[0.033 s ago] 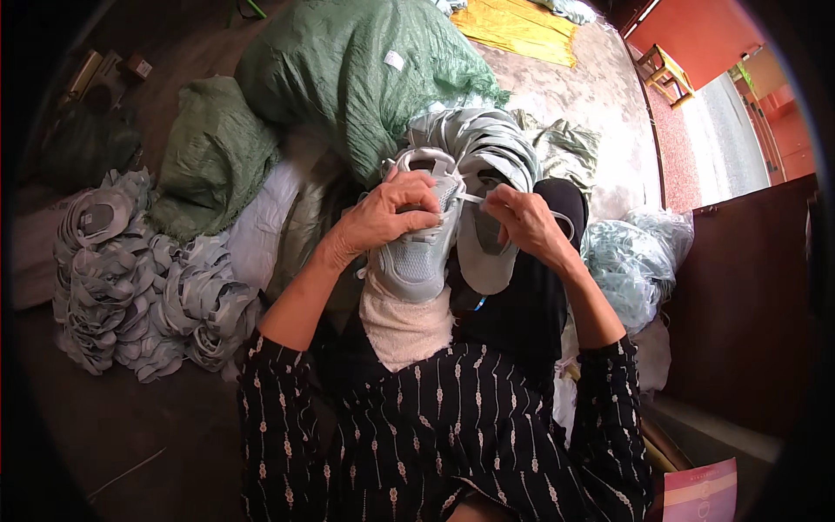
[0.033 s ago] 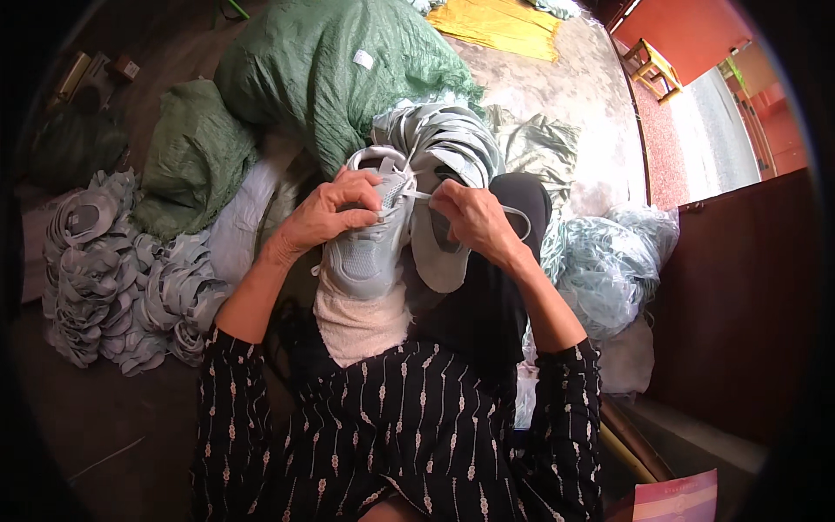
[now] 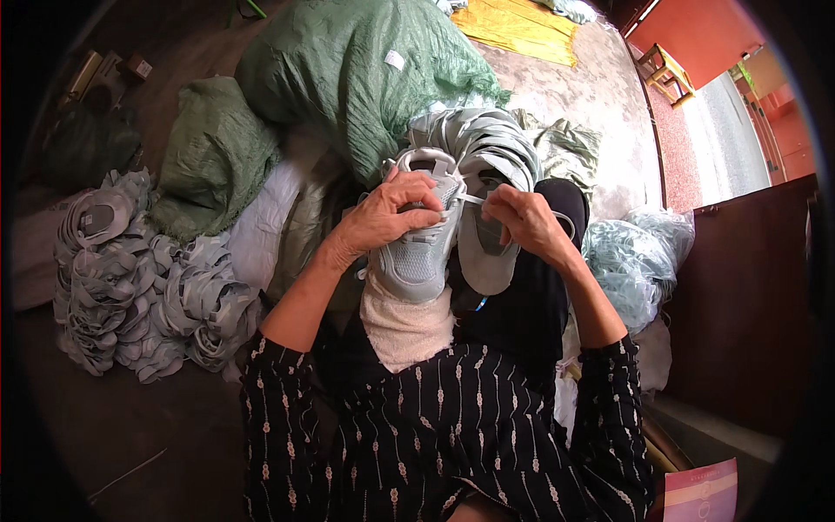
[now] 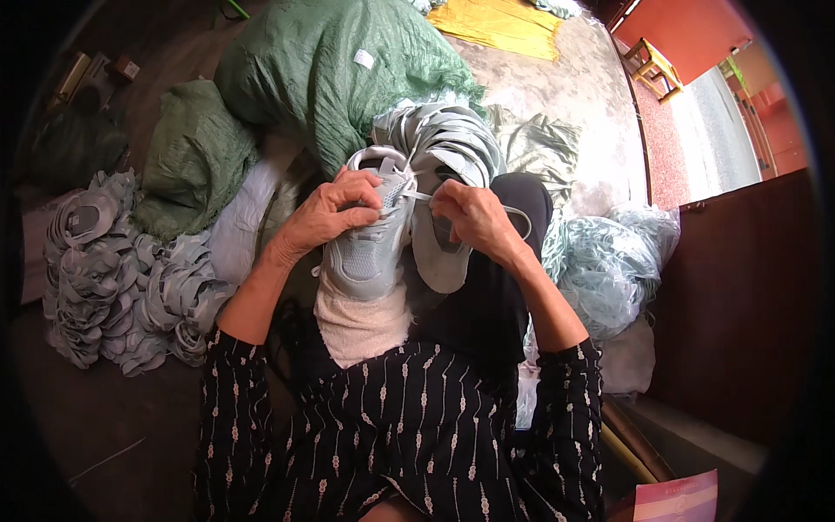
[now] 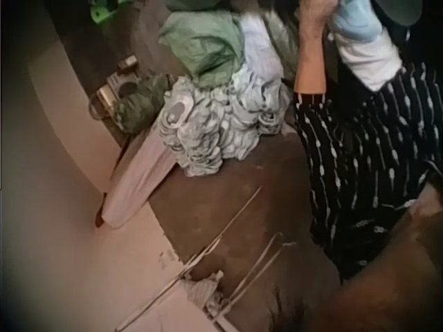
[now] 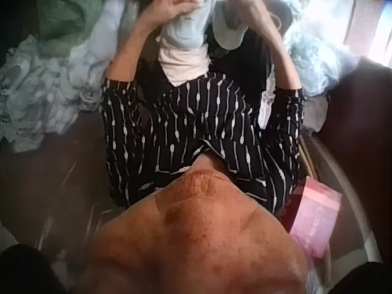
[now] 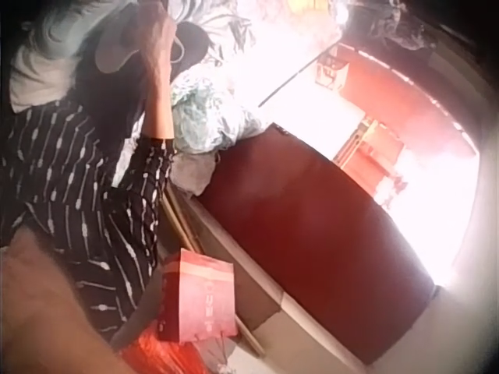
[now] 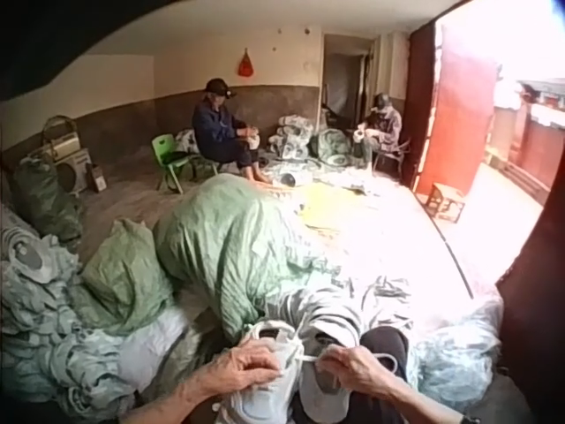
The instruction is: The person is lacing several pairs of white shoes and then putting them into a large bag.
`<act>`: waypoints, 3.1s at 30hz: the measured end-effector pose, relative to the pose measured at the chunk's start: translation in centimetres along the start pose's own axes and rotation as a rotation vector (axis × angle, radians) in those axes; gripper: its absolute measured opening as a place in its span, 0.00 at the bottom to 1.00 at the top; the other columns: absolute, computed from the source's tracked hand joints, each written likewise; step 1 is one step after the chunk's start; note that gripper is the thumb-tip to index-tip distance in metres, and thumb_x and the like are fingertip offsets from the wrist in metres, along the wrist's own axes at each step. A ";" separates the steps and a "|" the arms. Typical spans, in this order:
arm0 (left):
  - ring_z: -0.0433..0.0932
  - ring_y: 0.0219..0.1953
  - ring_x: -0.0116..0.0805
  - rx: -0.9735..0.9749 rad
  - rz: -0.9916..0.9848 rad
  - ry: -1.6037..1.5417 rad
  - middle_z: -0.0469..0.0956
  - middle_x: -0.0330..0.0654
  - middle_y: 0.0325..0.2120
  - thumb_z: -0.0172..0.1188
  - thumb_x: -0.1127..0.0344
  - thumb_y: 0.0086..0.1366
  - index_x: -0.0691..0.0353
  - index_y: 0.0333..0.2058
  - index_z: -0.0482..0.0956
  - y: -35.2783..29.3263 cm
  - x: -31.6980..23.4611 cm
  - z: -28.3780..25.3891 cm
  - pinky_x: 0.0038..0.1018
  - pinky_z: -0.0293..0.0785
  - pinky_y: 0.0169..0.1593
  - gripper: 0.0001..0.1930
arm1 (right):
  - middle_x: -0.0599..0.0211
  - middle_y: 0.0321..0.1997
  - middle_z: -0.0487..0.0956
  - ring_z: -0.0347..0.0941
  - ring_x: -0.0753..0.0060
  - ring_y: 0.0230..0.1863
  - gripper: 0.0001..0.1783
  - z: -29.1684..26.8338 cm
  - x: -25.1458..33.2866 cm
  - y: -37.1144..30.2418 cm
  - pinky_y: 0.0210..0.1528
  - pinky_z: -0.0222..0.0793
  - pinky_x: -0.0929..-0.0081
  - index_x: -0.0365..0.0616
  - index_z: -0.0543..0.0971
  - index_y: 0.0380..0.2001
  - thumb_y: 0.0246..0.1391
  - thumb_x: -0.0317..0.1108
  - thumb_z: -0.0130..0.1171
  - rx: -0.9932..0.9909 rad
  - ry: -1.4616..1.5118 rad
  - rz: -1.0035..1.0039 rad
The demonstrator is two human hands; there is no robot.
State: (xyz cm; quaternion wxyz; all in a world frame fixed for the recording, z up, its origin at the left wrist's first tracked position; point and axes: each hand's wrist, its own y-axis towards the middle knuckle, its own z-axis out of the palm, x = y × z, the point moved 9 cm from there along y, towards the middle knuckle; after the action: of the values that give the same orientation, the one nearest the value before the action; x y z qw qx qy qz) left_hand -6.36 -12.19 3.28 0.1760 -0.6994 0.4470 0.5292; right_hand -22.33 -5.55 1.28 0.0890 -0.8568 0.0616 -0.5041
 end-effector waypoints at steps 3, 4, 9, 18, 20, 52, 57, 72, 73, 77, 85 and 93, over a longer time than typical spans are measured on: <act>0.69 0.42 0.32 -0.149 0.046 0.299 0.76 0.32 0.33 0.64 0.63 0.50 0.53 0.26 0.80 0.2 -1.4 0.7 0.40 0.47 0.61 0.04 | 0.73 0.22 0.76 0.66 0.86 0.16 0.11 -0.5 1.0 -0.1 0.18 0.61 0.87 0.40 0.76 0.32 0.59 0.36 0.50 0.009 0.265 0.022; 0.69 0.41 0.32 -0.218 0.107 0.444 0.75 0.33 0.29 0.64 0.64 0.50 0.56 0.29 0.78 0.2 -2.2 1.3 0.46 0.44 0.63 0.08 | 0.75 0.19 0.73 0.61 0.89 0.13 0.09 -1.2 1.2 -0.1 0.16 0.56 0.90 0.42 0.76 0.33 0.60 0.36 0.50 -0.031 0.337 -0.001; 0.70 0.40 0.33 -0.350 0.181 0.672 0.72 0.33 0.25 0.65 0.67 0.49 0.58 0.39 0.72 -0.8 -2.9 2.7 0.51 0.49 0.61 0.18 | 0.71 0.15 0.71 0.56 0.88 0.12 0.10 -5.8 6.5 -2.6 0.14 0.49 0.89 0.40 0.74 0.37 0.59 0.35 0.51 -0.358 0.748 -0.281; 0.67 0.55 0.36 -0.140 0.259 0.883 0.70 0.41 0.50 0.54 0.74 0.56 0.61 0.45 0.72 -1.5 -3.8 -0.3 0.38 0.57 0.58 0.16 | 0.71 0.28 0.78 0.63 0.88 0.16 0.07 -9.4 2.3 -5.9 0.19 0.60 0.88 0.40 0.78 0.32 0.56 0.32 0.55 -0.662 0.168 -0.166; 0.69 0.51 0.34 0.014 0.316 0.988 0.72 0.41 0.47 0.51 0.73 0.55 0.61 0.41 0.72 -1.3 -4.5 -0.8 0.32 0.62 0.49 0.13 | 0.71 0.28 0.79 0.63 0.88 0.16 0.07 -10.0 1.9 -6.9 0.19 0.60 0.87 0.40 0.78 0.33 0.56 0.32 0.55 -0.676 0.184 -0.174; 0.71 0.23 0.21 0.005 -0.403 -0.309 0.75 0.37 0.20 0.58 0.64 0.59 0.69 0.26 0.77 3.5 2.1 -0.1 0.20 0.69 0.29 0.11 | 0.65 0.27 0.77 0.71 0.78 0.23 0.07 9.5 3.5 1.6 0.27 0.67 0.83 0.37 0.71 0.37 0.60 0.31 0.50 0.009 1.258 0.161; 0.72 0.18 0.21 -0.091 -0.271 -0.302 0.77 0.38 0.19 0.58 0.65 0.59 0.69 0.27 0.78 3.2 2.3 -1.1 0.19 0.70 0.25 0.10 | 0.65 0.26 0.76 0.71 0.77 0.23 0.06 8.7 2.7 1.5 0.27 0.67 0.82 0.38 0.71 0.37 0.60 0.30 0.49 -0.189 1.190 0.095; 0.74 0.33 0.41 -0.596 0.380 0.462 0.74 0.41 0.33 0.52 0.80 0.52 0.63 0.41 0.69 -1.7 -1.8 -2.0 0.34 0.70 0.38 0.15 | 0.76 0.27 0.69 0.60 0.89 0.21 0.12 -16.5 -2.9 -4.5 0.23 0.60 0.91 0.38 0.67 0.47 0.61 0.30 0.46 -0.416 0.963 -0.150; 0.74 0.33 0.41 -0.595 0.390 0.455 0.74 0.41 0.33 0.52 0.80 0.52 0.63 0.41 0.69 -1.5 -1.9 -2.0 0.34 0.70 0.38 0.15 | 0.76 0.27 0.67 0.59 0.90 0.21 0.13 -23.1 -6.1 -6.3 0.22 0.56 0.93 0.37 0.68 0.47 0.61 0.30 0.46 -0.417 1.123 -0.214; 0.75 0.34 0.41 -0.600 0.423 0.443 0.75 0.42 0.32 0.52 0.80 0.53 0.63 0.40 0.68 -1.1 -1.7 -1.7 0.33 0.71 0.38 0.14 | 0.68 0.33 0.73 0.64 0.85 0.24 0.15 -32.3 -3.2 -12.5 0.26 0.62 0.87 0.35 0.69 0.50 0.61 0.28 0.44 -0.616 0.969 -0.391; 0.79 0.26 0.42 -0.239 0.097 0.394 0.77 0.43 0.22 0.58 0.64 0.59 0.63 0.35 0.74 2.5 -2.2 -2.2 0.33 0.73 0.31 0.09 | 0.65 0.33 0.73 0.55 0.90 0.16 0.19 -23.9 20.0 -12.8 0.19 0.52 0.92 0.33 0.66 0.54 0.65 0.33 0.38 -0.388 0.336 -0.637; 0.74 0.38 0.38 0.205 0.086 0.722 0.72 0.39 0.24 0.60 0.56 0.52 0.52 0.31 0.81 2.5 -2.1 4.0 0.38 0.62 0.45 0.10 | 0.61 0.30 0.73 0.49 0.90 0.06 0.17 -12.6 24.5 -11.2 0.10 0.47 0.92 0.34 0.67 0.49 0.66 0.33 0.34 0.309 0.411 -0.733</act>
State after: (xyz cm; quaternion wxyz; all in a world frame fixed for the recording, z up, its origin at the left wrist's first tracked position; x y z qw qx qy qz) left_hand -10.84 -9.77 4.18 0.0538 -0.8002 0.5599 0.2080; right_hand -21.32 -0.54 30.62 0.0174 -0.6806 -0.3057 -0.6656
